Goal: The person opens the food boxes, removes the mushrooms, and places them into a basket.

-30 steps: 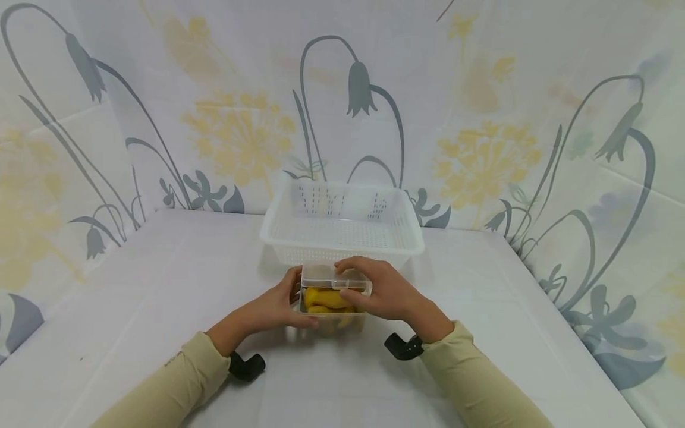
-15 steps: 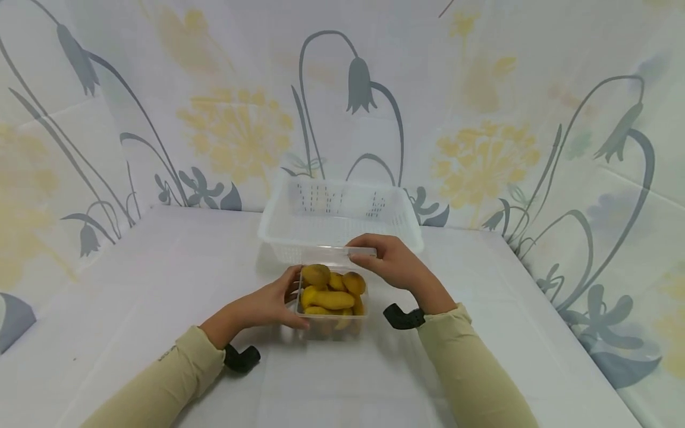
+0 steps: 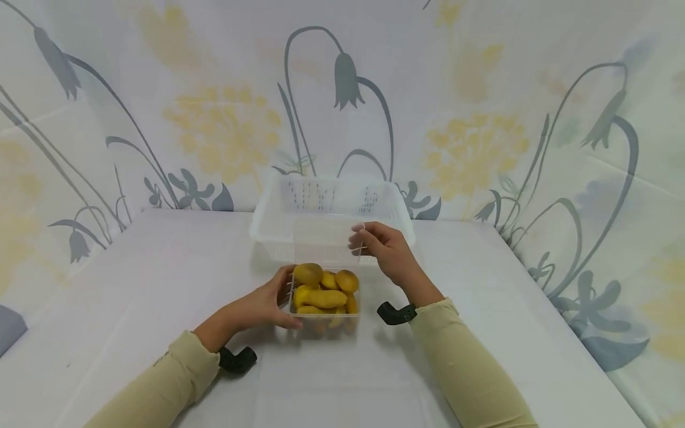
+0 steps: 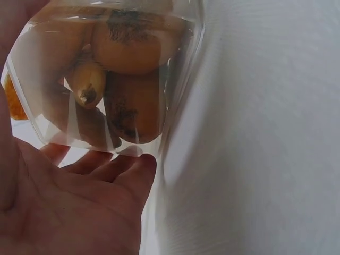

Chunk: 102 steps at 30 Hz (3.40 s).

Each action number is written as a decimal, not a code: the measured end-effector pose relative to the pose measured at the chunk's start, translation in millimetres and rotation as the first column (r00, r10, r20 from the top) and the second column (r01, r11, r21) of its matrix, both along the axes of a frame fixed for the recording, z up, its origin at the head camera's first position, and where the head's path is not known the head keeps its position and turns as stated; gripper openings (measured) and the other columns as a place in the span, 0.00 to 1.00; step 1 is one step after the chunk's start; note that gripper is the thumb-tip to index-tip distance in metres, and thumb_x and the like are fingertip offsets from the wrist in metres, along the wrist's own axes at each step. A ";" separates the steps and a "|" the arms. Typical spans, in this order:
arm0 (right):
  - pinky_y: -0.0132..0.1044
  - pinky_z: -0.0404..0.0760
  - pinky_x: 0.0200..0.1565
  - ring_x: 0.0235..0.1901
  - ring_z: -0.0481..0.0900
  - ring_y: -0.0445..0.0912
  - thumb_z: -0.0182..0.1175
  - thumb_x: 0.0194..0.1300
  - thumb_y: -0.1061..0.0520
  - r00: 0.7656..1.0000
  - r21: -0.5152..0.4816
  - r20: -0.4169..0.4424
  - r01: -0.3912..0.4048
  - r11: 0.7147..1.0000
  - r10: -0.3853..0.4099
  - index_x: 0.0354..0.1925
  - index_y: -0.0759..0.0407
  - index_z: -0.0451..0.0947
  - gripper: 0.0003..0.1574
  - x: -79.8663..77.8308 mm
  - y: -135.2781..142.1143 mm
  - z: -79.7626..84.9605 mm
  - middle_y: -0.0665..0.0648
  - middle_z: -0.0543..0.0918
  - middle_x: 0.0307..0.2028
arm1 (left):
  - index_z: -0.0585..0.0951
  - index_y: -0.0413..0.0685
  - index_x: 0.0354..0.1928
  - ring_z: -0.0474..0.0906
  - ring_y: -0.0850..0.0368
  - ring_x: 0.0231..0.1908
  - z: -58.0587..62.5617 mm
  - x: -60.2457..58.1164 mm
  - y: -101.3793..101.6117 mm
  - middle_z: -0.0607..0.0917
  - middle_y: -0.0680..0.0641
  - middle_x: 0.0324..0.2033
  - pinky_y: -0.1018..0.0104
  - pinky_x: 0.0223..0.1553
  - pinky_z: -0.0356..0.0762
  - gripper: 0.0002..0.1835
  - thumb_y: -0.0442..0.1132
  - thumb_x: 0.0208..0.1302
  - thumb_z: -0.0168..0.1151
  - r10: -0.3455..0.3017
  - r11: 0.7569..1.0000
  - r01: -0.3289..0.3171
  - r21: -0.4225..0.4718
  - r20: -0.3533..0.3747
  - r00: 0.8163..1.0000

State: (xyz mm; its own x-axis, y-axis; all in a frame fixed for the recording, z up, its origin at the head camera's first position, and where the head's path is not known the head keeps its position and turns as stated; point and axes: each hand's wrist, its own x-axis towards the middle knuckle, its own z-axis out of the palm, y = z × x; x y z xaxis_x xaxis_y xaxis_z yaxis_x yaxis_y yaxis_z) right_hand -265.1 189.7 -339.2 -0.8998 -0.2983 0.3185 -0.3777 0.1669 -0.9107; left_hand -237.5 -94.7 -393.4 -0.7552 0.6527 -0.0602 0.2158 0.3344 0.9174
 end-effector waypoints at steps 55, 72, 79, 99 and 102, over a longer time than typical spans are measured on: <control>0.30 0.77 0.42 0.39 0.77 0.40 0.63 0.56 0.51 0.912 0.742 -0.237 -0.053 0.669 0.335 0.44 0.48 0.79 0.15 72.5 -41.6 40.9 0.46 0.81 0.42 | 0.46 0.70 0.65 0.48 0.57 0.69 -4.8 -5.7 1.2 0.55 0.54 0.67 0.54 0.68 0.51 0.54 0.46 0.42 0.74 -0.090 0.996 0.090 0.009 0.001 0.996; 0.28 0.74 0.39 0.32 0.71 0.37 0.61 0.54 0.57 0.880 0.900 -0.260 0.072 0.430 0.398 0.42 0.47 0.78 0.14 81.2 -60.9 37.5 0.42 0.78 0.35 | 0.45 0.74 0.65 0.46 0.57 0.70 -2.6 -1.0 -4.1 0.52 0.55 0.68 0.54 0.68 0.50 0.55 0.47 0.41 0.74 -0.039 0.999 0.040 -0.022 0.005 0.999; 0.28 0.74 0.39 0.32 0.71 0.37 0.58 0.58 0.57 0.862 0.897 -0.284 0.085 0.433 0.420 0.42 0.47 0.78 0.12 82.6 -59.1 38.1 0.42 0.78 0.33 | 0.43 0.73 0.66 0.45 0.55 0.70 -5.4 -0.6 -3.8 0.51 0.52 0.69 0.53 0.68 0.48 0.56 0.46 0.42 0.74 -0.057 0.998 0.057 -0.026 -0.006 0.998; 0.30 0.75 0.49 0.45 0.76 0.37 0.54 0.64 0.55 0.883 0.849 -0.291 0.062 0.525 0.367 0.51 0.48 0.76 0.16 86.3 -42.6 58.6 0.44 0.80 0.45 | 0.45 0.69 0.65 0.49 0.54 0.69 -4.5 -1.6 -3.8 0.53 0.53 0.69 0.52 0.67 0.52 0.55 0.47 0.41 0.74 -0.040 0.998 0.040 -0.042 -0.002 0.999; 0.31 0.75 0.49 0.47 0.76 0.37 0.54 0.64 0.55 0.877 0.833 -0.317 0.076 0.547 0.361 0.52 0.48 0.75 0.17 87.4 -37.1 64.8 0.44 0.80 0.46 | 0.46 0.71 0.65 0.49 0.55 0.69 -4.5 -1.4 -3.8 0.53 0.54 0.68 0.53 0.67 0.52 0.55 0.47 0.41 0.74 -0.038 0.998 0.038 -0.043 0.000 0.999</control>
